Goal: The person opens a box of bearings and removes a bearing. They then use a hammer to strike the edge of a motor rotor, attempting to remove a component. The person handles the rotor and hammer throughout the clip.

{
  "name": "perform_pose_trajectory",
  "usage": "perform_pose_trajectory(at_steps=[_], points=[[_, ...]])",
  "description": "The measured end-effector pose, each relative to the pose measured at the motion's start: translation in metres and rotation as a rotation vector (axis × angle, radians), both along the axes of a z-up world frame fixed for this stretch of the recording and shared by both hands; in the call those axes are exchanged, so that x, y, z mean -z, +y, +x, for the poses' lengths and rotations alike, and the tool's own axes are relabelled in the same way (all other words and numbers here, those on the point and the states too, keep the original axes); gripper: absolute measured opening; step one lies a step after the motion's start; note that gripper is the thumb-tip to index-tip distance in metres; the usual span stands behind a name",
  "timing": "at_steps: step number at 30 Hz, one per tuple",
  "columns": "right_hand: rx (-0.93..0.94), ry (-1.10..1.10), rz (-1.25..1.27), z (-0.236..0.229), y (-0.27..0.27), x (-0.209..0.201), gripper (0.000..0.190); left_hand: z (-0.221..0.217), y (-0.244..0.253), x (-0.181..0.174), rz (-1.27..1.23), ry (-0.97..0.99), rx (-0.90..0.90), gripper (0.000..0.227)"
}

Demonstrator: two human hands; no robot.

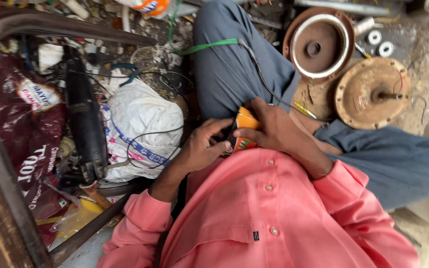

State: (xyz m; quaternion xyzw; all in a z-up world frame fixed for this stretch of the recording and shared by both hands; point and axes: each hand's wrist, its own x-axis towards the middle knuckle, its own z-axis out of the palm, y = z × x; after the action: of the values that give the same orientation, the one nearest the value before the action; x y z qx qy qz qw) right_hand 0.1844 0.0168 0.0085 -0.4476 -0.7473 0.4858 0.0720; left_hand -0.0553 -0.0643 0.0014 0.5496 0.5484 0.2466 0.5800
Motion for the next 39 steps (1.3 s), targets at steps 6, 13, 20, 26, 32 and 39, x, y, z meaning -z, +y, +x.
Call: perform_pose_trajectory(at_steps=[6, 13, 20, 26, 32, 39], points=[[0.514, 0.619, -0.264, 0.014, 0.005, 0.042, 0.037, -0.003, 0.006, -0.008, 0.208, -0.161, -0.246, 0.039], [0.615, 0.778, -0.277, -0.008, 0.009, 0.054, 0.036, 0.009, 0.035, 0.02, 0.211, -0.332, -0.527, 0.037], [0.632, 0.9, -0.562, 0.005, 0.012, 0.035, 0.044, 0.024, 0.05, 0.021, 0.449, 0.096, -0.501, 0.033], [0.836, 1.338, -0.779, 0.008, -0.002, 0.047, 0.057, 0.041, 0.05, -0.028, 0.74, 0.075, -0.325, 0.048], [0.683, 1.523, -0.714, 0.014, 0.0, 0.055, 0.052, 0.069, 0.051, -0.069, 0.801, 0.079, -0.235, 0.063], [0.626, 1.638, -0.672, 0.008, 0.006, 0.044, 0.046, 0.078, 0.054, -0.087, 0.78, 0.131, -0.217, 0.059]])
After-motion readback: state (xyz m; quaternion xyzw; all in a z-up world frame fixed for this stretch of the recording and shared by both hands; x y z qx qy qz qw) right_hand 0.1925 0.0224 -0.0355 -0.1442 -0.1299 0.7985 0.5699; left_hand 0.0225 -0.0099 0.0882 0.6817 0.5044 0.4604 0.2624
